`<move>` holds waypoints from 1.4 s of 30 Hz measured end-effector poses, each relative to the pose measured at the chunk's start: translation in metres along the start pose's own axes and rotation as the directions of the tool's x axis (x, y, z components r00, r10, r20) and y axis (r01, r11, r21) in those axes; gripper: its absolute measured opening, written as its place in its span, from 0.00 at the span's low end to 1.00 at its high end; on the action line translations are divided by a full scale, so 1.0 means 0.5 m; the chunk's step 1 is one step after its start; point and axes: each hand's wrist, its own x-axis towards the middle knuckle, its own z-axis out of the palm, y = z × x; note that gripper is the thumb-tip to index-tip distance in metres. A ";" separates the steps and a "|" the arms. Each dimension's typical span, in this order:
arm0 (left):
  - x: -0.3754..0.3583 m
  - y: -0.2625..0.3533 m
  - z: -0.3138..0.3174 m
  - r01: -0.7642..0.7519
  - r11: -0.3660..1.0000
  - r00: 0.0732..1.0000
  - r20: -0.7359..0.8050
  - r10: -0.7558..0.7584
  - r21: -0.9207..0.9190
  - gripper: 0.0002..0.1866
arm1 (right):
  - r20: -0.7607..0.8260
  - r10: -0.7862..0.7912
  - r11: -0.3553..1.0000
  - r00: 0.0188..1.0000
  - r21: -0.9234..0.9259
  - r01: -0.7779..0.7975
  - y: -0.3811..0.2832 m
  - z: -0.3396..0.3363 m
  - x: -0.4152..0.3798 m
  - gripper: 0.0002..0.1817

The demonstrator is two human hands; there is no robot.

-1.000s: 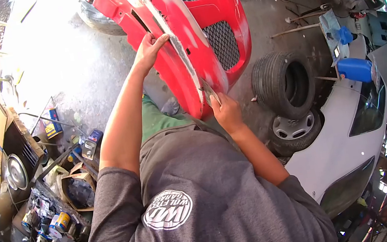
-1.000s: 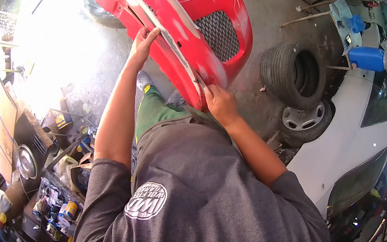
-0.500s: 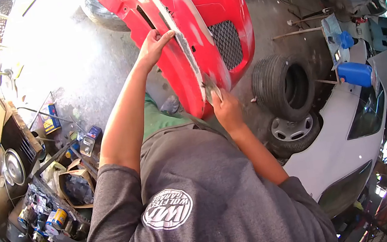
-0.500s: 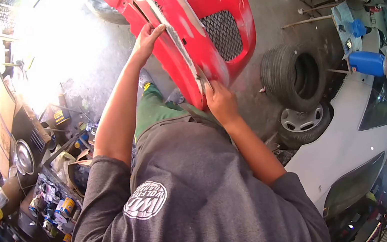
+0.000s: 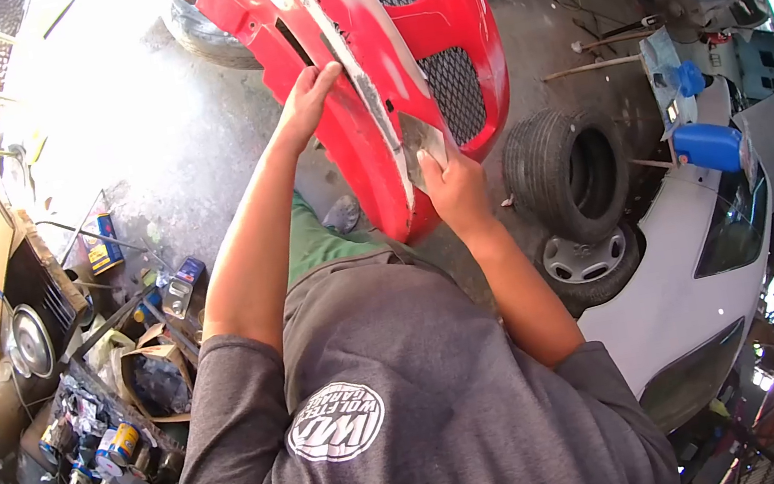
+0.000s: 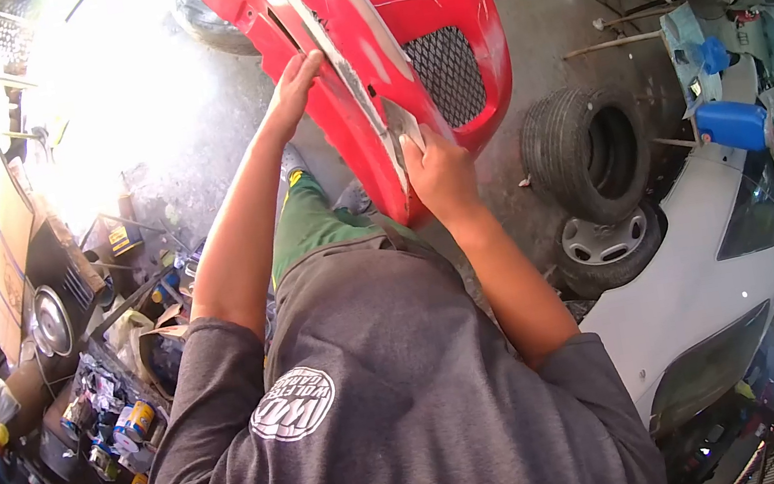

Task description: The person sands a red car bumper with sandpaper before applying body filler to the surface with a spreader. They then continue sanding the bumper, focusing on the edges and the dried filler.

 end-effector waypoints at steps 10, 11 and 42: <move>0.025 -0.028 -0.006 -0.025 0.998 1.000 0.006 0.024 0.064 0.29 | -0.032 -0.059 0.997 0.998 -0.041 0.058 -0.038 0.007 0.067 0.12; 0.028 -0.032 -0.004 -0.021 0.999 1.000 0.004 0.020 0.046 0.29 | -0.031 -0.059 0.997 0.998 -0.047 0.058 -0.037 0.000 0.062 0.12; -0.002 -0.001 -0.002 0.043 0.997 0.999 -0.025 -0.042 0.068 0.29 | 0.025 -0.016 1.000 1.000 -0.013 0.016 -0.069 -0.027 0.116 0.13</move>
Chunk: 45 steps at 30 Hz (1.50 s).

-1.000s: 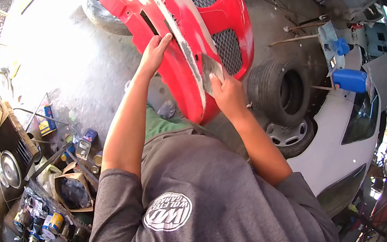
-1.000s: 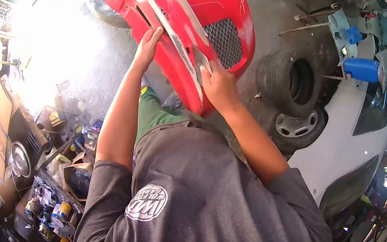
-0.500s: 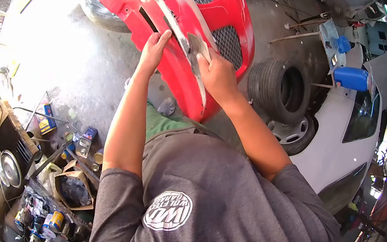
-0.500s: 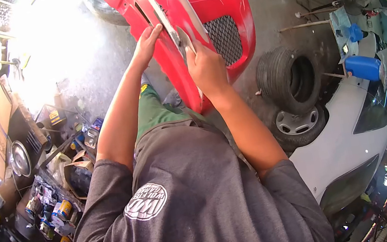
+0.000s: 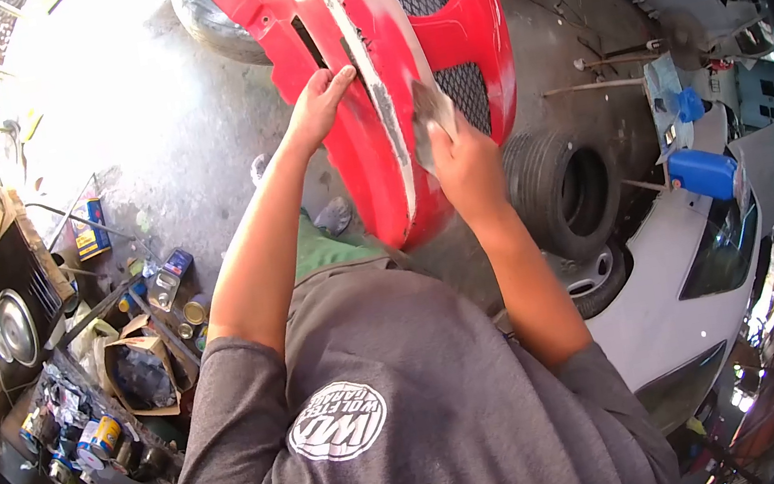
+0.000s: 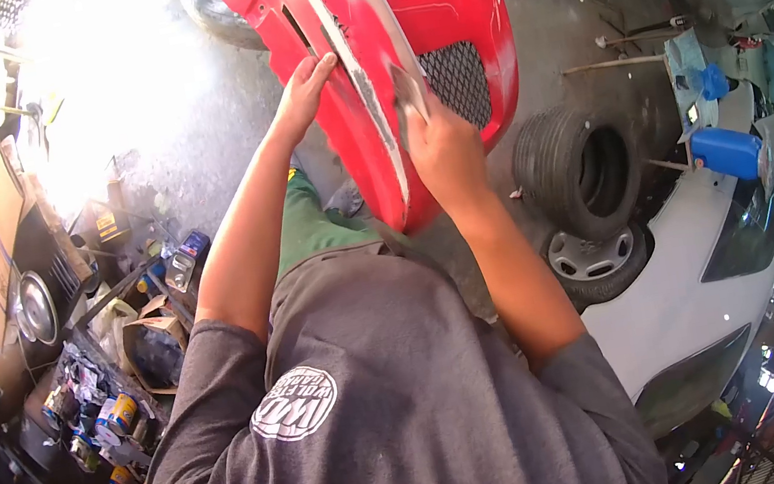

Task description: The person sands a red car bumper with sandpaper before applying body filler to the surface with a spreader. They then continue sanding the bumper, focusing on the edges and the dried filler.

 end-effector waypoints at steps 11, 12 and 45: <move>-0.080 0.008 -0.007 -0.173 0.979 0.980 -0.081 0.182 0.108 0.31 | 0.055 0.205 0.895 0.977 0.394 -0.210 -0.002 -0.031 -0.048 0.13; -0.130 0.045 0.000 -0.090 0.992 0.996 0.038 0.087 0.090 0.31 | 0.080 0.235 0.850 0.969 0.466 -0.245 0.008 -0.029 -0.068 0.13; 0.100 0.080 -0.134 0.406 0.858 0.851 0.473 -0.230 -0.314 0.25 | -0.053 0.120 0.990 0.991 -0.065 -0.124 -0.123 0.029 0.152 0.14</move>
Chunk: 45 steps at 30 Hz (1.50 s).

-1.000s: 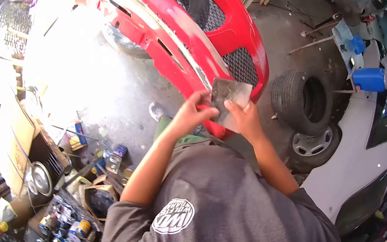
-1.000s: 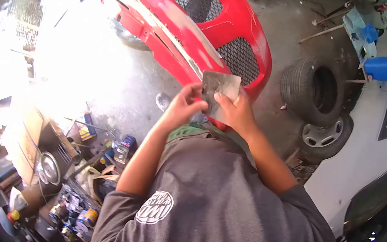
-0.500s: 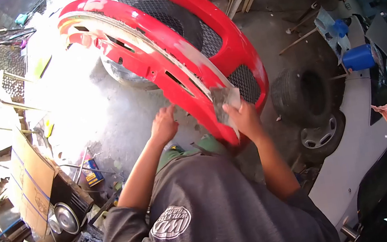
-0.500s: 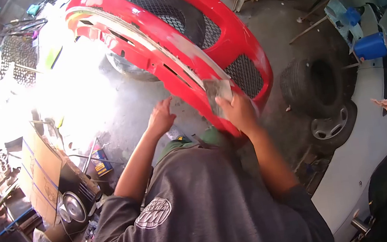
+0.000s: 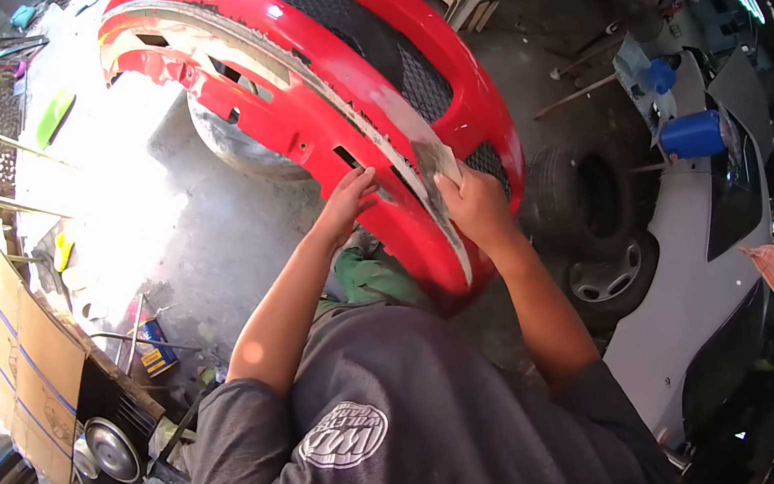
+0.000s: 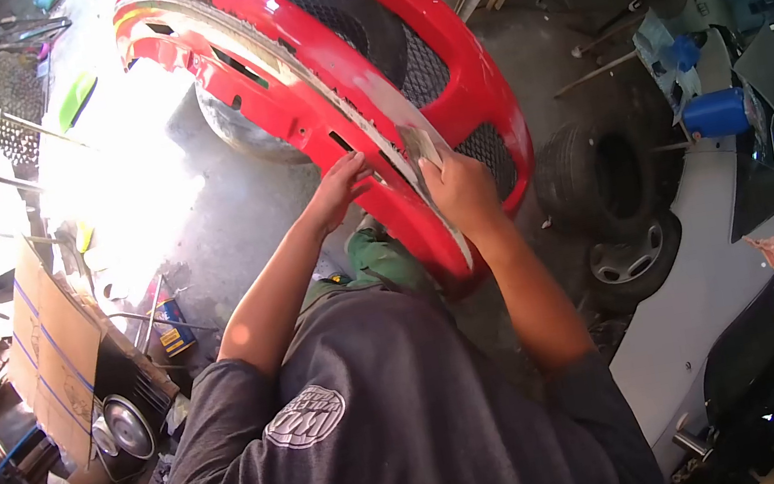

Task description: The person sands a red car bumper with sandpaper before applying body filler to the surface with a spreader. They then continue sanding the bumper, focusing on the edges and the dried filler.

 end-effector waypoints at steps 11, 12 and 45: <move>0.026 -0.018 0.009 0.052 0.984 0.999 0.017 -0.050 -0.172 0.16 | 0.033 -0.160 0.985 0.986 -0.055 0.162 -0.012 0.035 0.028 0.11; 0.027 -0.019 0.009 0.052 0.984 0.999 0.007 -0.052 -0.173 0.16 | 0.012 -0.134 0.990 0.991 -0.036 0.135 -0.011 0.019 0.015 0.11; 0.016 -0.012 0.022 0.045 0.988 0.998 -0.037 -0.051 -0.148 0.18 | 0.121 -0.222 0.961 0.968 -0.143 0.238 -0.073 -0.005 0.100 0.09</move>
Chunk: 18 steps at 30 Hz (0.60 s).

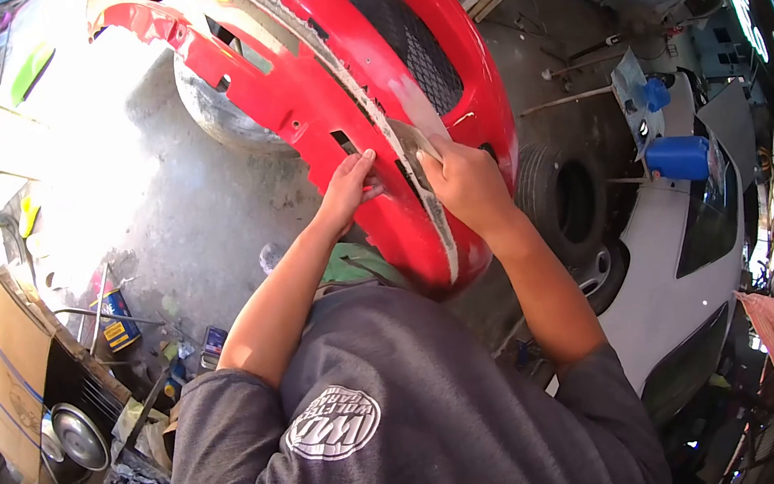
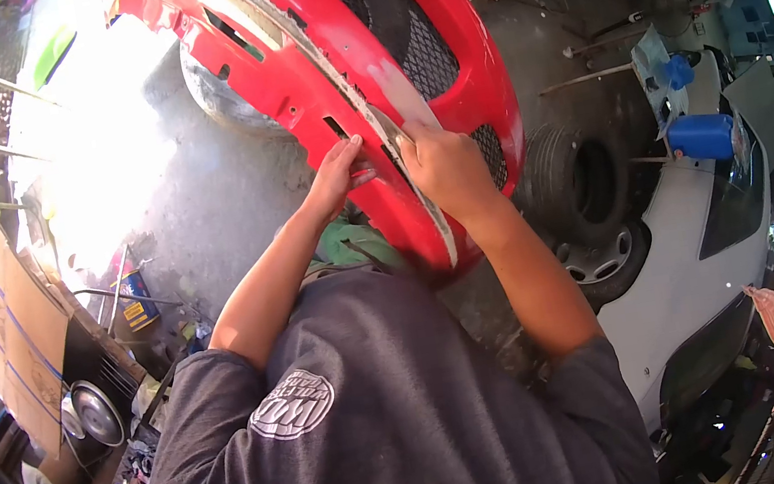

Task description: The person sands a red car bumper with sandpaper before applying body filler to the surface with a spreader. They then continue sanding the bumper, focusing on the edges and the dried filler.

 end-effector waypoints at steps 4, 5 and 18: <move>0.006 -0.001 -0.001 -0.003 1.000 1.000 -0.010 0.003 0.000 0.19 | 0.071 0.066 0.998 0.995 -0.015 -0.065 0.011 -0.035 -0.028 0.10; 0.002 -0.005 0.000 -0.004 1.000 1.000 -0.012 0.004 0.002 0.19 | 0.089 0.104 0.995 0.991 -0.010 -0.103 0.016 -0.037 -0.040 0.10; -0.004 0.006 0.003 -0.016 1.000 1.000 -0.004 0.016 0.010 0.19 | 0.077 0.029 0.998 0.997 -0.056 -0.025 -0.015 0.003 -0.012 0.09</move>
